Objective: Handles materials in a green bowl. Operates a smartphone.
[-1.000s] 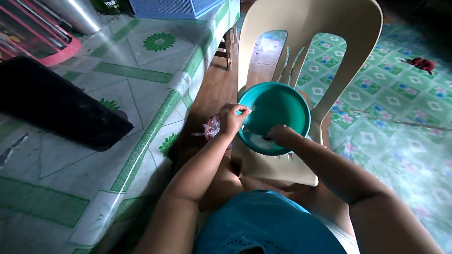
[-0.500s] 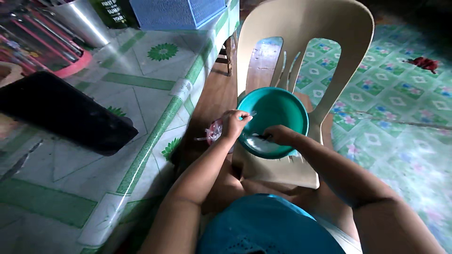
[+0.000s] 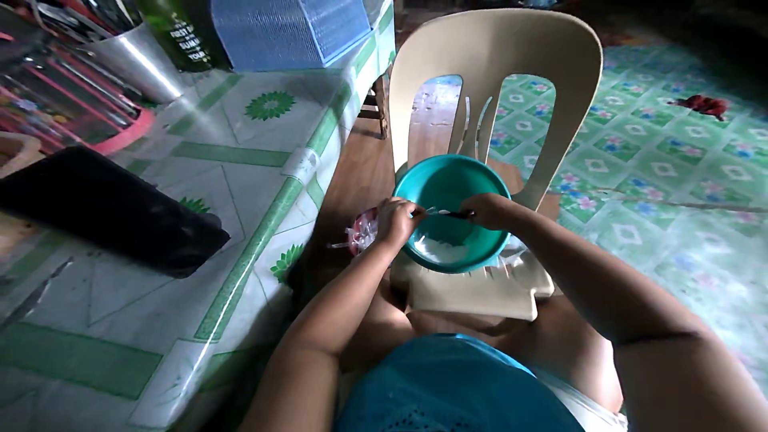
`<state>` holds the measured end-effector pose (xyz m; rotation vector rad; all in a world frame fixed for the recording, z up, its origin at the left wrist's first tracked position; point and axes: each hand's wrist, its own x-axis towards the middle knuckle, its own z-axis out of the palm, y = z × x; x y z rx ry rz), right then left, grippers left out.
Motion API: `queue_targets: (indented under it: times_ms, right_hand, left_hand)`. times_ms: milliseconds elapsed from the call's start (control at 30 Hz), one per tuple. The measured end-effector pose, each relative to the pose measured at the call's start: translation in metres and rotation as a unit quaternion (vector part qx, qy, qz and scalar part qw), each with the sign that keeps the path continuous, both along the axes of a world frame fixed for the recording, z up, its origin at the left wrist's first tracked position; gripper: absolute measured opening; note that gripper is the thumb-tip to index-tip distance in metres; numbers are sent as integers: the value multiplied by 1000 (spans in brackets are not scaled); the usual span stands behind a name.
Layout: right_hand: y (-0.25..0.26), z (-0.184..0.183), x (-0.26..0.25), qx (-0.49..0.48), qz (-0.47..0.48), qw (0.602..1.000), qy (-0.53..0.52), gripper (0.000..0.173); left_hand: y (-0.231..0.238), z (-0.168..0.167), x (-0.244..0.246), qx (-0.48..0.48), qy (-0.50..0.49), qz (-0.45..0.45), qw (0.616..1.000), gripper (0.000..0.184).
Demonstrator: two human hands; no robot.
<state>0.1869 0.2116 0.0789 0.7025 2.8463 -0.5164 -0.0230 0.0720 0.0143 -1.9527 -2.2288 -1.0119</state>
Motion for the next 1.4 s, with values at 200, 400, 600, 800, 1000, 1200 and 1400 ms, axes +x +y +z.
queue_targets:
  times_ms: [200, 400, 600, 800, 1000, 1200, 1400]
  right_hand:
    - [10, -26, -4, 22, 23, 999, 31, 14]
    - [2, -17, -11, 67, 52, 995, 53, 15]
    - [-16, 15, -16, 50, 51, 989, 131, 19]
    - [-45, 32, -25, 2, 4, 975, 224, 20]
    - [-53, 9, -34, -28, -69, 948, 308, 37]
    - [-46, 76, -11, -54, -13, 960, 275, 36]
    - [-49, 111, 1, -29, 36, 968, 248, 33]
  left_hand:
    - [-6, 5, 7, 2, 63, -14, 998, 14]
    - [-9, 7, 11, -2, 63, -56, 996, 20]
    - [-12, 10, 18, -24, 22, -38, 999, 25]
    - [-11, 11, 34, 24, -46, -19, 998, 22]
    - [-5, 20, 44, 74, -116, 19, 990, 19]
    - [-12, 44, 23, -138, -241, -83, 957, 61]
    - [-11, 34, 24, -48, -173, -117, 977, 28]
